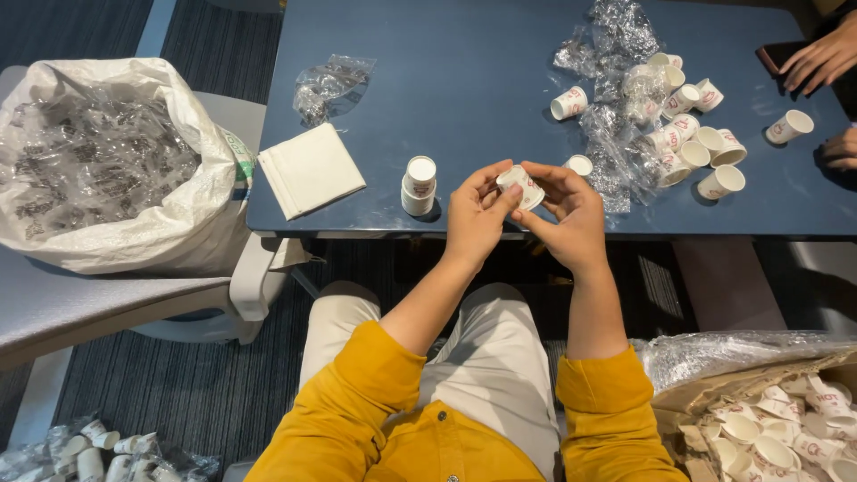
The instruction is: The recorder is packaging small paper cups into a plastic sleeve.
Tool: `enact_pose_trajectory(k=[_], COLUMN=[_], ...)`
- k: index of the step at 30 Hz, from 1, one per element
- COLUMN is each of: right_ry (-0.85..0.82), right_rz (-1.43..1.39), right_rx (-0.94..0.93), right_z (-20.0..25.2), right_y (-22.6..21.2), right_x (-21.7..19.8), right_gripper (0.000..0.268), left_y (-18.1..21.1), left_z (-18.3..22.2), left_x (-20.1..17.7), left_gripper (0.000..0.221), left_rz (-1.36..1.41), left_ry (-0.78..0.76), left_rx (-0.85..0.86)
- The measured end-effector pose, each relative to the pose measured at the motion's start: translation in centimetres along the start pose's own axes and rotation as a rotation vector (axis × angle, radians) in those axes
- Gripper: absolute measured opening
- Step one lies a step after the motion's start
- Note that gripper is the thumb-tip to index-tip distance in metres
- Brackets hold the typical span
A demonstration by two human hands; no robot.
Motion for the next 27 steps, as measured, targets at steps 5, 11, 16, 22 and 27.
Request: enact_pose_trajectory(k=[5,11,16,22,27], right_ry=[0.088,0.157,0.238,0.421,0.485], right_rz=[-0.110,-0.161,-0.154,-0.100,-0.030], right_rx=[-0.004,-0.025,-0.090,-0.050,-0.122], right_z=[1.1,1.9,2.7,3.9,4.6], right_y=[0.7,1.1,1.6,2.5,5.3], right_x=[-0.5,-0.7,0.2,1.6,0.9], right_gripper=[0.056,0.056,0.046,0.029,0.008], left_y=[0.5,-0.6,-0.6,0.8,1.8], left_z=[1.6,2.0,2.0,2.5,3.3], left_x=[1.0,1.3,1.4,1.5,1.6], left_gripper=[0.041,0.040,0.041,0.044,0.042], left_rz=[-0.041,0.008,0.076,0.018,-0.110], left_ry=[0.022,0.075,0.095,0.061,0.117], left_rx=[0.079,0.080,0.000,0.168,0.288])
Point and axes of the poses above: each hand's wrist, its own z-axis away from the middle knuckle, its own x-axis out of the palm, y = z × x, the point moved 1 cm from there along -z, towards the middle knuckle, and after that the axes turned 13 degrees about y, right-handed, at the moved point
